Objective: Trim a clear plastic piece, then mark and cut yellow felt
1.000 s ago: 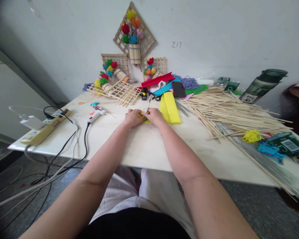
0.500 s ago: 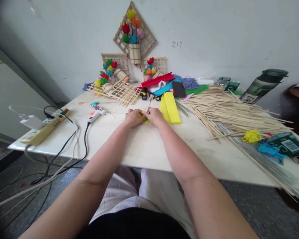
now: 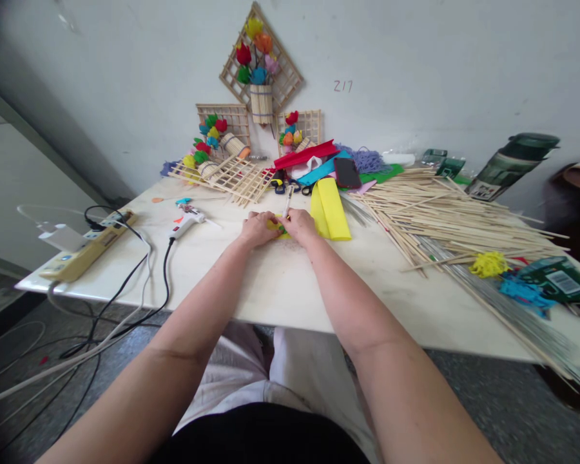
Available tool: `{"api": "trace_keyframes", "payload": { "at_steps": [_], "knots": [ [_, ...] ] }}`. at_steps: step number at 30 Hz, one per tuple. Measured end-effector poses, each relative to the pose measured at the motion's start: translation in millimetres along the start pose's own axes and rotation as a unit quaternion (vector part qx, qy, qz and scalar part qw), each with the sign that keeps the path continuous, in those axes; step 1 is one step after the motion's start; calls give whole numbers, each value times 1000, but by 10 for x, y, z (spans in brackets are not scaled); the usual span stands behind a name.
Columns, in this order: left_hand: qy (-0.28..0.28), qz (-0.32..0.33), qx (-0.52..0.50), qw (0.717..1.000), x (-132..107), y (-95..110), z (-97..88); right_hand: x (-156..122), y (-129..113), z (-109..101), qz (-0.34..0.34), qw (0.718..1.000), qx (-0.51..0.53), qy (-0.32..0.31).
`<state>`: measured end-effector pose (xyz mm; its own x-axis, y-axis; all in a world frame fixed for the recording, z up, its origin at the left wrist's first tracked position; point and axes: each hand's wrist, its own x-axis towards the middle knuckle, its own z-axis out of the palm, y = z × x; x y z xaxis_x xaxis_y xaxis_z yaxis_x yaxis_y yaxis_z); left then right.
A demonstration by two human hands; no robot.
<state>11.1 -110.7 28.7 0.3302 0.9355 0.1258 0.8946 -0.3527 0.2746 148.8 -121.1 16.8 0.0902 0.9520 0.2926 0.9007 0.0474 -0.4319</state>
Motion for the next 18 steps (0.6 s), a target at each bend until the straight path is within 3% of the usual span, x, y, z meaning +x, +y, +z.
{"api": "trace_keyframes", "payload": {
  "at_steps": [8,18],
  "knots": [
    [0,1,12,1000,-2,-2,4,-19,1,-39,4,998,55,-14],
    [4,-2,15,1000,6,-15,26,-13,-16,-48,-3,999,19,-32]
  ]
}}
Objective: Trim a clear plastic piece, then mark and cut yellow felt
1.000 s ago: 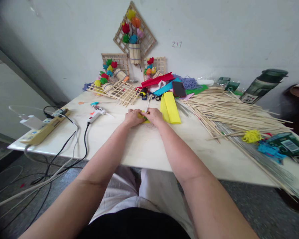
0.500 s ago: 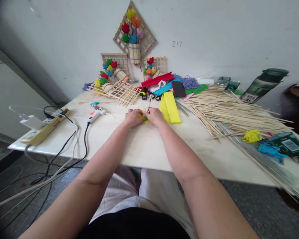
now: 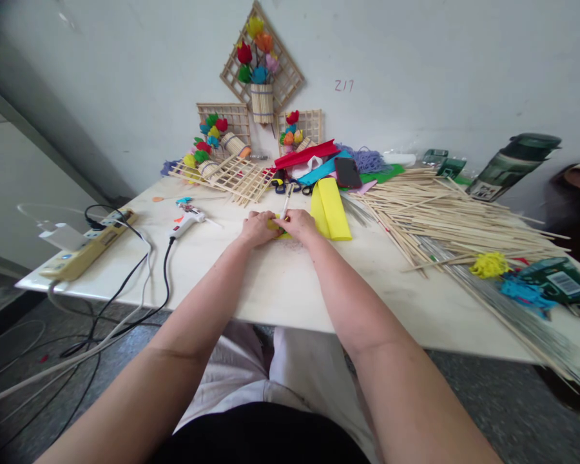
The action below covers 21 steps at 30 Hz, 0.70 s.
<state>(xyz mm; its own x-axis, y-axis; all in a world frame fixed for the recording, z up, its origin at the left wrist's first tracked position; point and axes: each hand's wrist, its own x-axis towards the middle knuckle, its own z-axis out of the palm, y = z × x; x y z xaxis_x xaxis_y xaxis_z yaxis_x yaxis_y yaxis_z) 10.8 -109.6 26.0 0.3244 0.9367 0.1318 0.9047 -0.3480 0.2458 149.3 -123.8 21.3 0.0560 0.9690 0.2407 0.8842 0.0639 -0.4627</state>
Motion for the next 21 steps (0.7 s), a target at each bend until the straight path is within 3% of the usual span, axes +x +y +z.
{"api": "trace_keyframes", "payload": {
  "at_steps": [11,21],
  "knots": [
    [8,-1,-6,1000,1,-2,11,2,-14,11,11,1000,-4,3],
    [-20,-6,-2,1000,-10,1,-41,1,26,1,-11,999,35,-3]
  ]
}}
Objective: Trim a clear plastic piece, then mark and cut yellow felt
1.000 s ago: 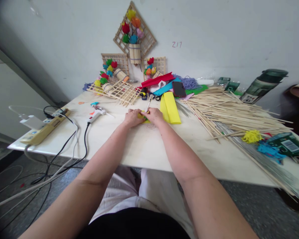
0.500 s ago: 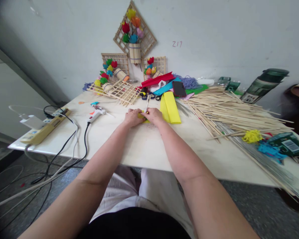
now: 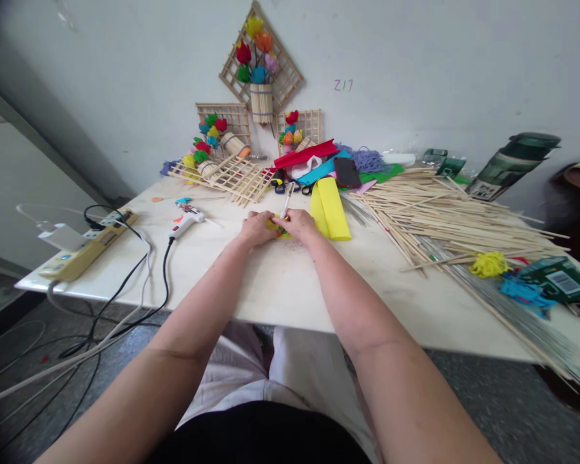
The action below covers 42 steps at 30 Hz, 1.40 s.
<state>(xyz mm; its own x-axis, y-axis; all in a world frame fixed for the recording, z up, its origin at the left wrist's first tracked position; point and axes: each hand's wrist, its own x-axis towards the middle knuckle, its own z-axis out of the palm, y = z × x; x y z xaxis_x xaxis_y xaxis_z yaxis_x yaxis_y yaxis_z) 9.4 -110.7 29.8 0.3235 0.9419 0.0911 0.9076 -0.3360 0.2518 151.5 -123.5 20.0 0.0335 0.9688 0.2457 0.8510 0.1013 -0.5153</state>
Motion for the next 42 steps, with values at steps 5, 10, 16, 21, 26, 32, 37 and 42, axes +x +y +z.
{"api": "trace_keyframes", "payload": {
  "at_steps": [5,10,16,21,26,32,37,42],
  "knots": [
    [-11,7,6,1000,18,-22,0,5,13,14,3,1000,-19,2],
    [-19,10,8,1000,39,-44,10,-4,5,17,2,1000,-25,-1],
    [-21,24,-2,999,45,-68,16,-3,5,16,5,1000,-29,-3],
    [-33,18,-6,999,43,-76,6,-9,-3,7,7,1000,-27,-5],
    [-34,21,-6,999,44,-82,-2,-23,-18,-8,2,1000,-14,-6],
    [-41,21,-9,999,43,-91,-13,-31,-25,-36,8,1000,-15,-13],
    [-41,21,-11,999,37,-88,-22,-21,-10,-36,-2,1000,-10,-16],
    [-44,18,-12,999,30,-81,-25,-12,8,-23,-1,1000,-10,-20]
  ]
}}
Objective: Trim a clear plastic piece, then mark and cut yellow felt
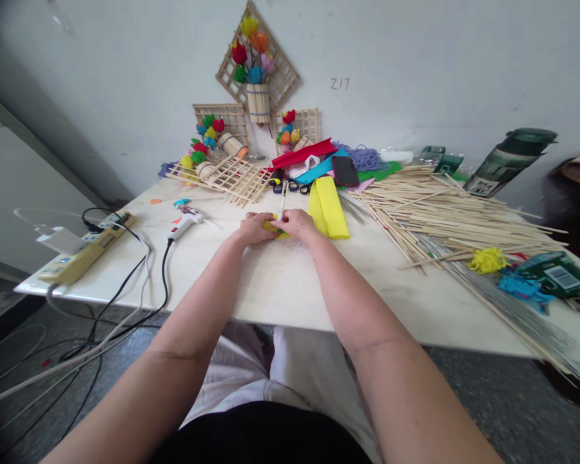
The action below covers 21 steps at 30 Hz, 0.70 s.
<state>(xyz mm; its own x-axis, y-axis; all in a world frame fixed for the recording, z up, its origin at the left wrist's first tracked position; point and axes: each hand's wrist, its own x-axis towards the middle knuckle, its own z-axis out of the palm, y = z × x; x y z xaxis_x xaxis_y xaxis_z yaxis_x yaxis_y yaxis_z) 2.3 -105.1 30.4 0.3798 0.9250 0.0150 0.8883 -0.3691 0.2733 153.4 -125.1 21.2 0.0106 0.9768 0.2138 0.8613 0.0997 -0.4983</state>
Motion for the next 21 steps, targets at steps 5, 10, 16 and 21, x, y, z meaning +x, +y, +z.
{"api": "trace_keyframes", "payload": {
  "at_steps": [5,10,16,21],
  "knots": [
    [-6,1,-3,1000,-7,2,-16,3,10,-1,-2,1000,6,-4],
    [-23,-2,-22,999,9,-12,-36,0,12,-7,-9,1000,8,-5],
    [22,13,-10,1000,51,-34,40,-27,-19,-53,0,1000,11,-17],
    [73,17,-2,997,45,-19,112,-27,-11,-50,-2,1000,14,-13]
  ]
}}
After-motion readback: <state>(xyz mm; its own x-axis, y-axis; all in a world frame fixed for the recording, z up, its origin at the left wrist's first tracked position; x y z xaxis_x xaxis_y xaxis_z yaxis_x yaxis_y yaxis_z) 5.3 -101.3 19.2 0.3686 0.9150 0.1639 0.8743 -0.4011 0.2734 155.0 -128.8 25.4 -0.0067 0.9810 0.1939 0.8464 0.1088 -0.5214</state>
